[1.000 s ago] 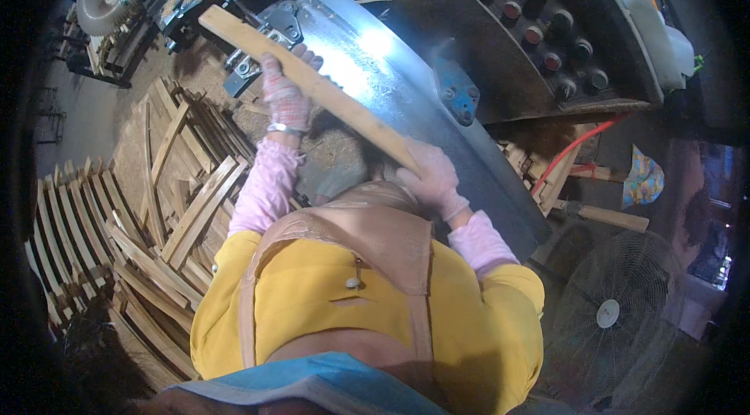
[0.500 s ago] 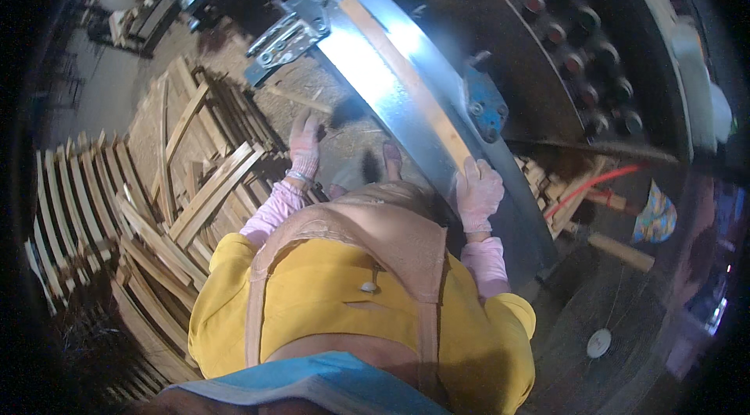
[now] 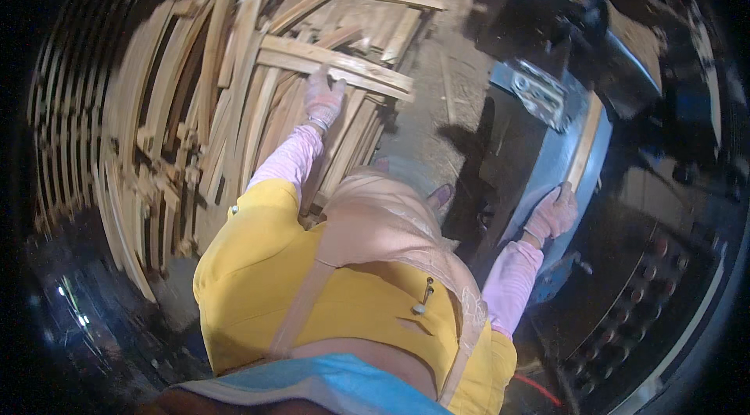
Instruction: The person operates a jointer machine by feeding wood slats across the blade and then stacks the processed wood pieces onto a large pile.
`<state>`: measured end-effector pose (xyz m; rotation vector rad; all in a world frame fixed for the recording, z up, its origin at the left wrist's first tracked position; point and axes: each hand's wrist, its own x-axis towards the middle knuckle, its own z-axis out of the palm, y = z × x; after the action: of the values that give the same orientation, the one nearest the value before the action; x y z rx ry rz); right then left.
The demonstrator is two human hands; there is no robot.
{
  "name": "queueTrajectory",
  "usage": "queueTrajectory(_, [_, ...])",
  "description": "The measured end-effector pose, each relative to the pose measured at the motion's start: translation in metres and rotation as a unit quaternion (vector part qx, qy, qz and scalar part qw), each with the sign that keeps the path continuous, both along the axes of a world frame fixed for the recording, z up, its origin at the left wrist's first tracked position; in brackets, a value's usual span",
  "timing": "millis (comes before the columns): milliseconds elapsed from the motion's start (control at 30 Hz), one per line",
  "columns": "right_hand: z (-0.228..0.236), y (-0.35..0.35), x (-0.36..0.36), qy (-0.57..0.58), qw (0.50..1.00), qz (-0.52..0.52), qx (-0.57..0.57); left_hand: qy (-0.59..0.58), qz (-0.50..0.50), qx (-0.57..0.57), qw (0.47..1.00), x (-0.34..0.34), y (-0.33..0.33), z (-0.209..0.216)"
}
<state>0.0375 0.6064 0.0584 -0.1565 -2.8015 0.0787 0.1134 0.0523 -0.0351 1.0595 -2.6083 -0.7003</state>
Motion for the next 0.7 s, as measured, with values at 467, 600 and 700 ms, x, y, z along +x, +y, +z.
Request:
queueTrajectory(467, [-0.02, -0.233, 0.046, -0.301, 0.842, 0.419, -0.159, -0.17, -0.41, -0.278, 0.852, -0.057, -0.11, -0.005])
queueTrajectory(600, [-0.01, -0.211, 0.057, -0.32, 0.862, 0.35, -0.18, -0.228, -0.428, -0.217, 0.847, -0.076, -0.108, 0.027])
queueTrajectory(700, [-0.001, -0.21, 0.059, -0.351, 0.856, 0.308, -0.22, -0.163, -0.396, -0.141, 0.893, -0.086, -0.082, 0.076])
